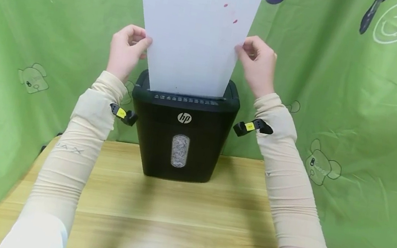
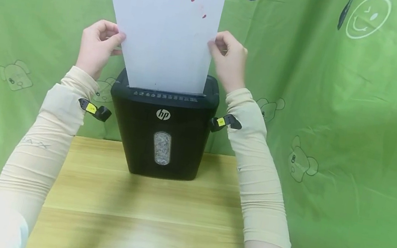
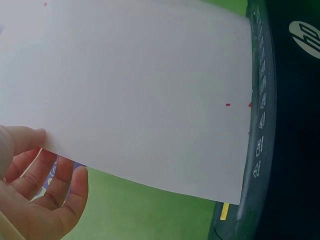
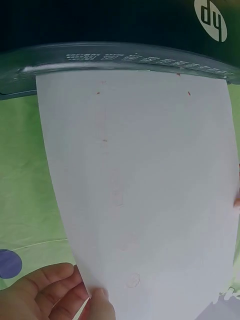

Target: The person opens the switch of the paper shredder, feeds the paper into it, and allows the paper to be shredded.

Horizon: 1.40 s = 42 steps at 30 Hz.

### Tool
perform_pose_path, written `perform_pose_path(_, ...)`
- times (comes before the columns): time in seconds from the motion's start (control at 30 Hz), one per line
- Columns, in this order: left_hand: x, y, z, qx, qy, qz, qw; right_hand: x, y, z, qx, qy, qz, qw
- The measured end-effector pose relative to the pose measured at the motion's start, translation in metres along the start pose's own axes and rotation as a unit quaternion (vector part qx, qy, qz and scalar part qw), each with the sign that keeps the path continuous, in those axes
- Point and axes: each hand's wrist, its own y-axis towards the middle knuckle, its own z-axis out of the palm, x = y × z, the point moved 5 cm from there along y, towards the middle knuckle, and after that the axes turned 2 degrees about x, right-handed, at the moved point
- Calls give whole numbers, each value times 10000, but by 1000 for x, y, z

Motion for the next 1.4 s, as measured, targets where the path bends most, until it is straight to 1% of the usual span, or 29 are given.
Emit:
perform_pose_path(0.17,3,1,-3,-14,-8,-116,9999,0,-2,4,70,-85,-24,9999)
perform_pose_path(0.3,6,0,-3,-1,-42,-199,9998,-4,-3,6,103,-113,-8,9999)
perform_pose_path(0.43,10,-1,-2,27,24,-236,9997,-9,-2,9,131,-159,55,9998)
perform_pose_path(0.6,15,-2,1,77,192,-185,9996,-15,-3,10,235,-245,191,9992)
perform_pose_path(0.83,20,0,4,87,161,-264,9995,-23,-3,13,272,-278,255,9989)
perform_pose_path(0.97,22,0,6,88,257,-245,9993,-27,-3,14,281,-226,325,9988)
perform_pose_path(1.13,23,0,7,17,164,-276,9995,-31,-3,15,279,-92,406,9987)
perform_pose_path(1.23,22,0,10,40,112,-291,9995,-34,-3,14,231,-48,483,9986)
perform_pose_path(1.4,21,0,14,87,80,-187,9998,-39,-2,12,245,-116,562,9981)
